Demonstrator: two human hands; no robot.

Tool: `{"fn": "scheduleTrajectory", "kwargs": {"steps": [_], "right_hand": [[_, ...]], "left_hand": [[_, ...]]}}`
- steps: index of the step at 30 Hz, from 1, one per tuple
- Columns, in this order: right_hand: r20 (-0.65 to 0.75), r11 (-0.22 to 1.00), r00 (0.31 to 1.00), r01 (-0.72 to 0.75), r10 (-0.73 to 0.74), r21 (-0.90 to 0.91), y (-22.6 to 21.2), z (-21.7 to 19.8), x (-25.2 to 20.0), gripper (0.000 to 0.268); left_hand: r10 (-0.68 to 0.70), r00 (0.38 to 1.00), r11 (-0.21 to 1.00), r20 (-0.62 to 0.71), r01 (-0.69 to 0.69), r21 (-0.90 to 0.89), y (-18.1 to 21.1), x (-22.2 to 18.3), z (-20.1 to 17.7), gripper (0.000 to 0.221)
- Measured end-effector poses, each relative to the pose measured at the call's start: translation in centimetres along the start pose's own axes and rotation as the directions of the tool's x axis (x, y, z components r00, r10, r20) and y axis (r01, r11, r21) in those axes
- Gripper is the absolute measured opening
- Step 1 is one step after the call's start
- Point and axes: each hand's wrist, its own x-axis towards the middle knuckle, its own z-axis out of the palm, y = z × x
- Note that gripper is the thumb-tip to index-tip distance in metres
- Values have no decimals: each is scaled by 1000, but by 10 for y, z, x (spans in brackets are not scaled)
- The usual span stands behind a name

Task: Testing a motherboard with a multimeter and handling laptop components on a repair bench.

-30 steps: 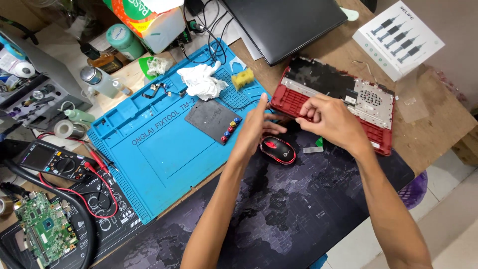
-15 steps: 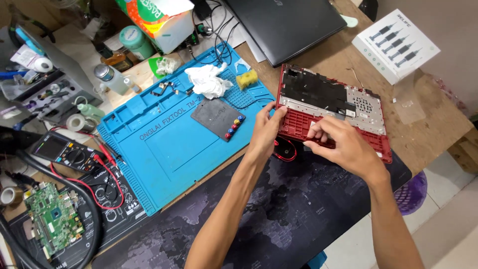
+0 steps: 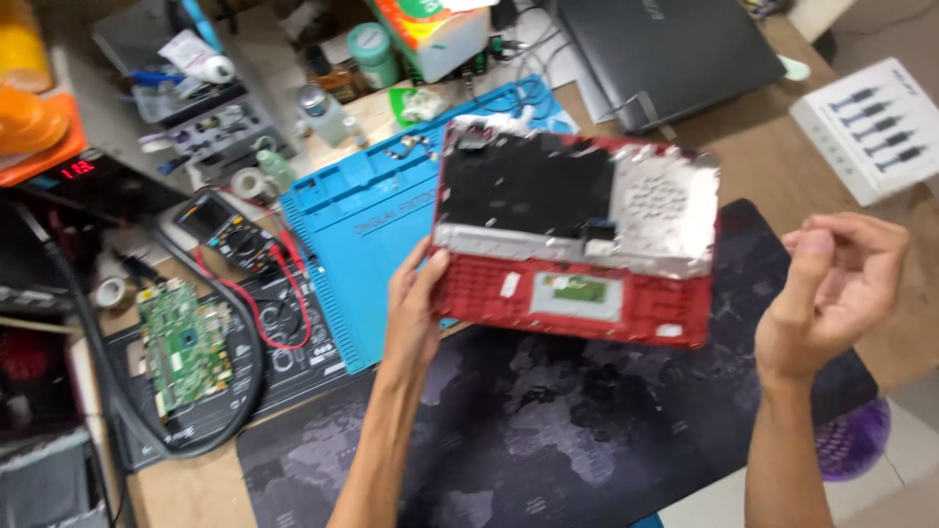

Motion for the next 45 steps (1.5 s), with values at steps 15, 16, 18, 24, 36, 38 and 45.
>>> {"fn": "scheduleTrajectory", "kwargs": {"steps": [15,16,18,24,36,38,45], "right_hand": [[819,948,546,131,176,-291,27,162,-50,62],[821,949,545,134,170,-285,32,167,-55,62],[786,874,604,303,134,-381,43,175,-66,81],[768,883,611,234,192,-407,31,182,-66,81],[823,881,471,175,317,-440,17,183,-15,95],[825,895,430,78,367,-439,3,179,0,92],[799,644,88,-648,595,-408,19,181,27,67]], "left_hand": [[177,888,982,-424,-188,18,-2,-93,-185,40],[182,886,981,-427,-193,17,0,-96,-183,40],[179,878,981,-445,-193,13,5,-102,-179,39],[181,876,978,-447,-206,-9,1,-102,-178,36],[122,894,987,-432,-155,-41,-7,-112,-183,33],[110,894,988,-435,-147,-52,-12,-116,-186,34],[10,908,988,-419,-74,-138,-3,-125,-159,35]]}}
